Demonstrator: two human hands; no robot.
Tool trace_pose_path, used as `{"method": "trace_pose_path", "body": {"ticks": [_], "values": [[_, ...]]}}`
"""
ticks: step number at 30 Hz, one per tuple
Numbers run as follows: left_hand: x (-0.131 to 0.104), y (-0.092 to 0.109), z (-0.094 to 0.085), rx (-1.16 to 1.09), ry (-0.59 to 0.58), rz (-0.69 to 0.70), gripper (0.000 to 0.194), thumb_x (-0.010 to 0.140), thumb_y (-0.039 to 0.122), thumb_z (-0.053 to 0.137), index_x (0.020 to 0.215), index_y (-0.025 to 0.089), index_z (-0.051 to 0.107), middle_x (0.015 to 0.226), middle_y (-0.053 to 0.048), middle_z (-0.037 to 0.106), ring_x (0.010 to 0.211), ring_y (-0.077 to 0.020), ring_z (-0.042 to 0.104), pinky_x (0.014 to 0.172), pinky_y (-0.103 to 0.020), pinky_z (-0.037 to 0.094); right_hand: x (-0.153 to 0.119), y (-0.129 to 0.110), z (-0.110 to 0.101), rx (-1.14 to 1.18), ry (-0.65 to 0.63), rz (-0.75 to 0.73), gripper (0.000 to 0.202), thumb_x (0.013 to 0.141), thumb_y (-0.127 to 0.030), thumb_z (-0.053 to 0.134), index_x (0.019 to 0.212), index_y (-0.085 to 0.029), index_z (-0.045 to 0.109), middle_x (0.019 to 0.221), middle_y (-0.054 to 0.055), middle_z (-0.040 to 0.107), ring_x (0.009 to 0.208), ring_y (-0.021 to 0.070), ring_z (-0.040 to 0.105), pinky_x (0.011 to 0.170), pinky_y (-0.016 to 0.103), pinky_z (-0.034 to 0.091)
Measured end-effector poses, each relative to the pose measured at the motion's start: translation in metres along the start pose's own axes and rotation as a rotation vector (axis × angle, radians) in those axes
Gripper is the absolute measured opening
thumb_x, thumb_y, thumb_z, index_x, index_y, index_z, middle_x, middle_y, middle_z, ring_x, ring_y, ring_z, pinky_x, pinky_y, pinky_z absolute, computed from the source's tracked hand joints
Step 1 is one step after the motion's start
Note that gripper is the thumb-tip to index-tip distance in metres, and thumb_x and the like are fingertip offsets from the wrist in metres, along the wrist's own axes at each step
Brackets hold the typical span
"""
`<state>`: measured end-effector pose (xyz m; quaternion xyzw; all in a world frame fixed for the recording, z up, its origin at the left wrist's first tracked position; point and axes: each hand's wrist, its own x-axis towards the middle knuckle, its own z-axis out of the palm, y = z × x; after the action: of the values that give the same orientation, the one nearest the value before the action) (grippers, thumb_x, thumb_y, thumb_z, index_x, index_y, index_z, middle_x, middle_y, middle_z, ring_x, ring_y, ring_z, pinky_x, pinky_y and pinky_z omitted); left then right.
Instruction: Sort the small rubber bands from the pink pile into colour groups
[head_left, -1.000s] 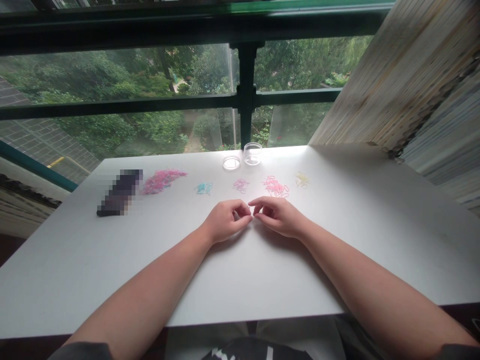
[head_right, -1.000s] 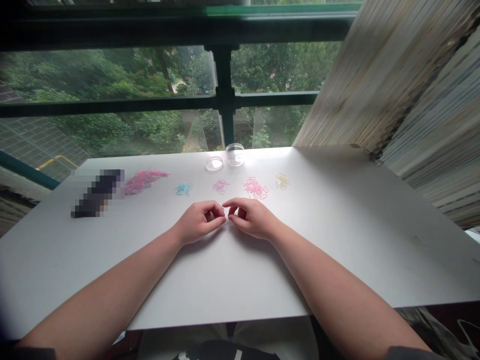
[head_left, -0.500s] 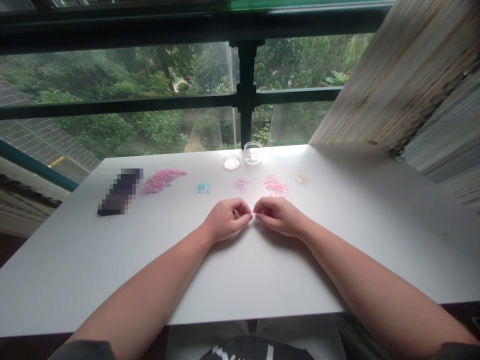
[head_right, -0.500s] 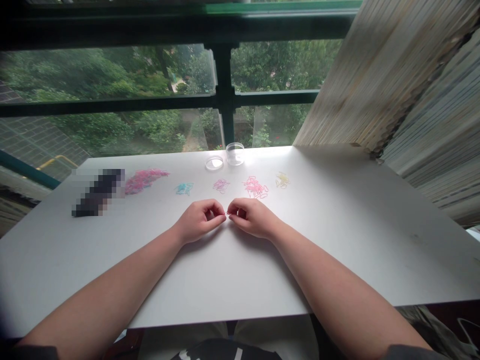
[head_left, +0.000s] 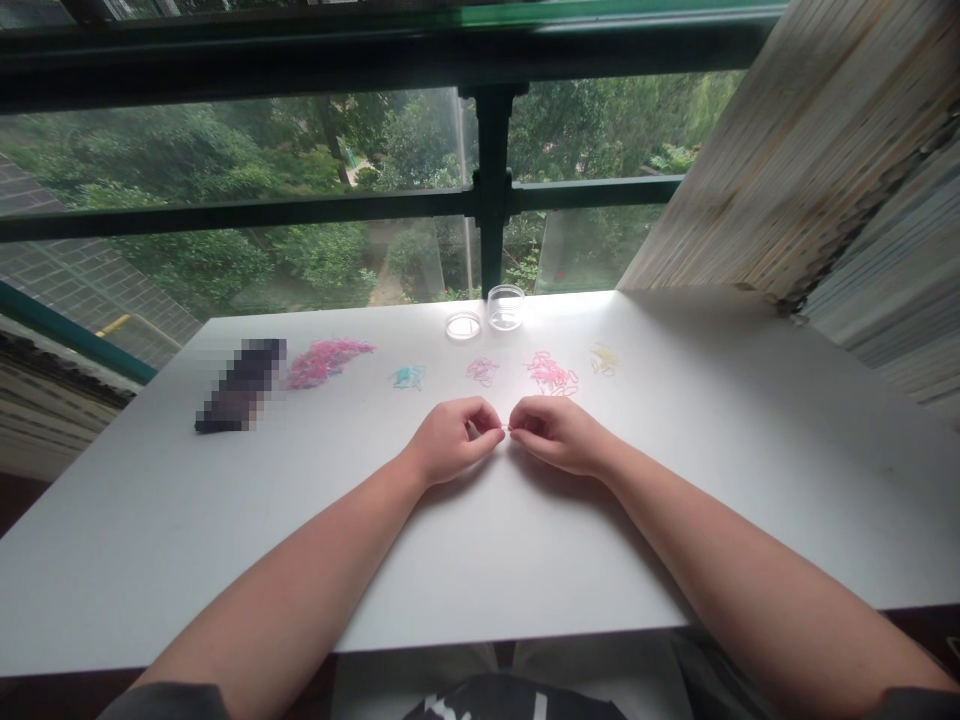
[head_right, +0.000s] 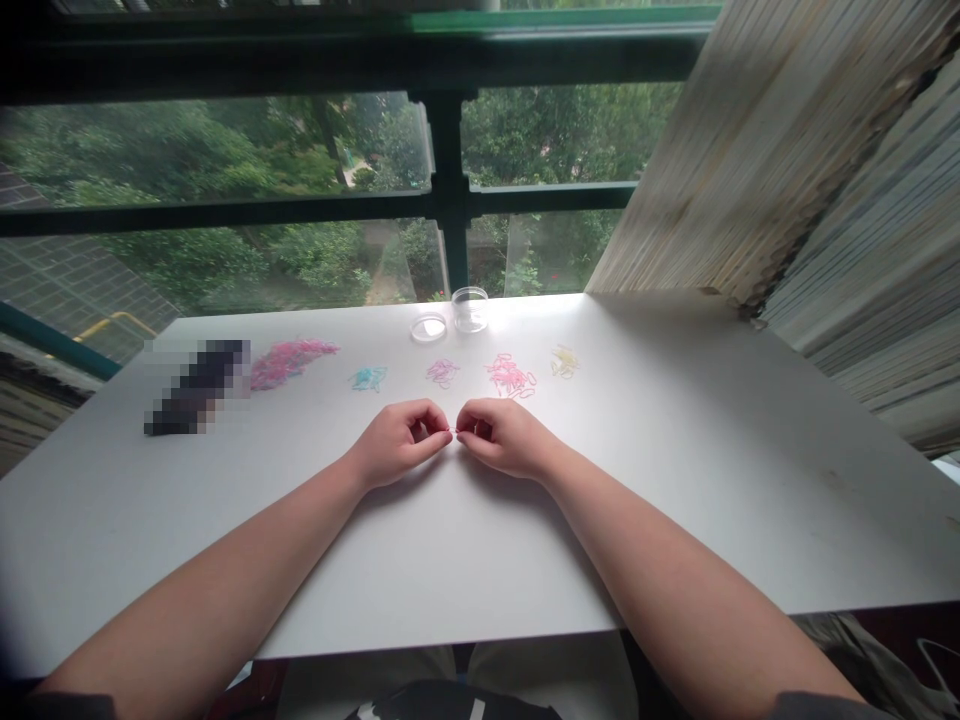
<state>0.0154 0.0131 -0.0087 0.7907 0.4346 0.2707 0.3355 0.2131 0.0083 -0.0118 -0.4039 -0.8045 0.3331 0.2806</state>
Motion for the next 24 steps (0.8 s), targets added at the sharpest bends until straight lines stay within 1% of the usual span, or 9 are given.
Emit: {"method": "trace_pose_path", "body": {"ticks": [10,24], "values": [[-0.0003,-0.0006,-0.0011,-0.011,-0.049,0.010,0.010,0.076,0.027,0.056,0.076,0.018,0.060,0.072,0.001,0.063,0.060,-0.0086,0.051,0.055,-0.020,0.040,0.0009,0.0009,0.0008,0.007,-0.008,0.007,0.003,0.076,-0.015,0.052,0.074,-0.018,0.054,0.062,-0.003,0.051,0.055,0.0084,0.044,0.051,0.021,0.036],[-0.0014,0.0000,-0.0010,-0.046,-0.062,0.002,0.014,0.077,0.027,0.054,0.078,0.017,0.064,0.073,-0.001,0.066,0.061,-0.0100,0.053,0.056,-0.021,0.041,-0.0004,-0.0019,0.0004,0.011,-0.031,0.030,0.005,0.077,-0.015,0.050,0.076,-0.018,0.054,0.062,-0.002,0.051,0.055,0.0087,0.044,0.051,0.021,0.036]]}}
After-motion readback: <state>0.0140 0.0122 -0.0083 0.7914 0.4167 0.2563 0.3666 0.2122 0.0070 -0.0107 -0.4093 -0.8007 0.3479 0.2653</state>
